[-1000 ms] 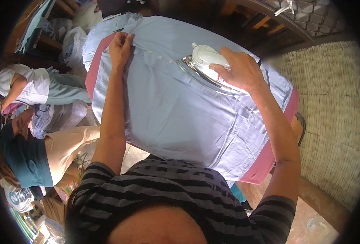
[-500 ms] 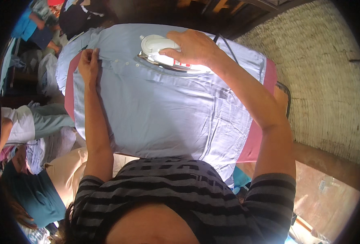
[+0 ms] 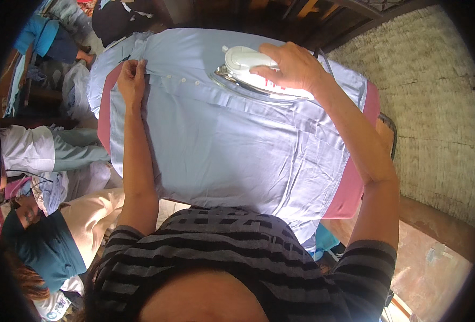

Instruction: The person irons a light blue button-down shirt on an ironing board using an iron, then picks up the shirt, lays it back down, and continues ironing the body of the shirt.

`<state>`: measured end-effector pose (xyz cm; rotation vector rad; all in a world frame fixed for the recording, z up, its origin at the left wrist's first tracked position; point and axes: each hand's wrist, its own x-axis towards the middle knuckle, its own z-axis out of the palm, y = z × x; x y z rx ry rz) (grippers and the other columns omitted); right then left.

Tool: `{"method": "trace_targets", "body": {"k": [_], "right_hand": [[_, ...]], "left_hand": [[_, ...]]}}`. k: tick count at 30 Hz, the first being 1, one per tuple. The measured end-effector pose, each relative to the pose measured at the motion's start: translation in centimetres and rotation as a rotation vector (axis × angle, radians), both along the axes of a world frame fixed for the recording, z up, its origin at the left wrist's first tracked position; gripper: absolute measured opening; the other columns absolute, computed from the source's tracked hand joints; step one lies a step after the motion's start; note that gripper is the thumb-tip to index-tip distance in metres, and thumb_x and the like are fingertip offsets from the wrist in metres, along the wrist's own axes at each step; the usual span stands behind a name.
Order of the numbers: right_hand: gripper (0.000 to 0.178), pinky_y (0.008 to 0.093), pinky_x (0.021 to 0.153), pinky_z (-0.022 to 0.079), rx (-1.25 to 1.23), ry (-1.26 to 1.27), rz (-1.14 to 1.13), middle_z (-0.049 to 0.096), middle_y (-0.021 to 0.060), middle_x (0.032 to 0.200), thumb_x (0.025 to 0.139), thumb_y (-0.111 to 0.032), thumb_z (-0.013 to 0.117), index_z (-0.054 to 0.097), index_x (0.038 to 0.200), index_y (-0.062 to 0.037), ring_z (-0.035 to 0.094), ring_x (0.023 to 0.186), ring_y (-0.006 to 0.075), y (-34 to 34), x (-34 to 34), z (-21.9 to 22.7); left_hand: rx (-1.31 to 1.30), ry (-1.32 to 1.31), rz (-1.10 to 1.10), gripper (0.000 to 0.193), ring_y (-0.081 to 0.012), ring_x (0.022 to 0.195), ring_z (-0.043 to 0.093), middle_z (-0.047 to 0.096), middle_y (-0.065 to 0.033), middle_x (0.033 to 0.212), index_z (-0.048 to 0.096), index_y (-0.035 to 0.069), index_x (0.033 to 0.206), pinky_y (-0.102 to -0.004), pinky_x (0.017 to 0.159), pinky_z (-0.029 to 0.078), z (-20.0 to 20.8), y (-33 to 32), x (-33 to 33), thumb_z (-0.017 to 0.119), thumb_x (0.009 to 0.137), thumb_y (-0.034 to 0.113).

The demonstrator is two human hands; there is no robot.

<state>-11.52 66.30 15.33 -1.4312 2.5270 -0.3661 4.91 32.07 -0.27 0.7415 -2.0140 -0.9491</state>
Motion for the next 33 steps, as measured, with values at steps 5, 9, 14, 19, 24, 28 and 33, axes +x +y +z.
{"method": "trace_targets", "body": {"k": [5, 9, 14, 19, 24, 28, 33], "right_hand": [[0.046, 0.0442, 0.067, 0.051, -0.078, -0.011, -0.045, 0.067, 0.0212, 0.076, 0.089, -0.047, 0.065, 0.065, 0.104, -0.0043, 0.067, 0.073, 0.0373, -1.1, 0.5, -0.5], [0.047, 0.0448, 0.067, 0.051, -0.022, 0.022, 0.02, 0.067, 0.0202, 0.074, 0.09, -0.049, 0.063, 0.065, 0.106, -0.0047, 0.067, 0.074, 0.0361, 0.9, -0.6, 0.8], [0.046, 0.0448, 0.071, 0.053, -0.093, 0.084, -0.17, 0.069, 0.0202, 0.083, 0.089, -0.047, 0.065, 0.065, 0.106, -0.0048, 0.068, 0.078, 0.0367, 9.3, -0.6, 2.3], [0.039, 0.0452, 0.069, 0.055, -0.205, 0.18, -0.354, 0.069, 0.0212, 0.083, 0.086, -0.039, 0.071, 0.064, 0.104, -0.0047, 0.069, 0.074, 0.0377, 18.9, 3.1, 0.7], [0.034, 0.0455, 0.064, 0.054, -0.099, 0.091, -0.535, 0.069, 0.0202, 0.08, 0.086, -0.034, 0.072, 0.063, 0.1, -0.0044, 0.068, 0.073, 0.0391, 24.7, 7.7, -1.0], [0.033, 0.0446, 0.06, 0.053, -0.209, 0.121, -0.481, 0.067, 0.0207, 0.074, 0.088, -0.034, 0.071, 0.062, 0.099, -0.004, 0.068, 0.069, 0.039, 24.5, 7.2, -1.6], [0.036, 0.0446, 0.059, 0.053, -0.338, 0.056, -0.57, 0.065, 0.0232, 0.071, 0.091, -0.035, 0.067, 0.057, 0.096, -0.0012, 0.066, 0.068, 0.0415, 23.1, 6.8, -2.5]], "left_hand": [[-0.088, -0.03, 0.001, 0.028, -0.0186, 0.066, 0.06, 0.064, -0.0075, 0.071, 0.063, 0.004, 0.085, -0.0325, 0.064, 0.047, -0.3, -0.4, -0.4, 0.07, 0.088, 0.031], [-0.143, -0.05, -0.013, 0.029, -0.0179, 0.067, 0.06, 0.065, -0.0074, 0.073, 0.064, 0.004, 0.085, -0.0317, 0.066, 0.047, -0.1, -0.5, -0.3, 0.071, 0.088, 0.032], [-0.18, -0.067, -0.035, 0.03, -0.0171, 0.066, 0.059, 0.064, -0.006, 0.072, 0.064, 0.004, 0.084, -0.0309, 0.066, 0.047, 0.2, -0.5, -0.2, 0.07, 0.089, 0.033], [-0.194, -0.081, -0.024, 0.031, -0.0151, 0.066, 0.058, 0.064, -0.0054, 0.072, 0.064, 0.003, 0.084, -0.0302, 0.066, 0.046, 0.0, -0.8, -0.2, 0.07, 0.09, 0.033], [0.011, 0.073, -0.089, 0.032, -0.0113, 0.069, 0.056, 0.064, -0.0035, 0.074, 0.064, 0.002, 0.084, -0.0285, 0.067, 0.046, -0.9, -1.6, -0.6, 0.071, 0.09, 0.032], [0.012, 0.075, -0.048, 0.031, -0.0113, 0.07, 0.056, 0.065, -0.0028, 0.076, 0.065, 0.001, 0.087, -0.0277, 0.068, 0.046, -1.5, -2.5, -1.0, 0.073, 0.089, 0.031], [0.0, 0.01, -0.052, 0.031, -0.0124, 0.071, 0.059, 0.066, -0.0037, 0.077, 0.068, 0.003, 0.088, -0.0278, 0.07, 0.047, -2.0, -3.1, -1.9, 0.073, 0.087, 0.034]]}}
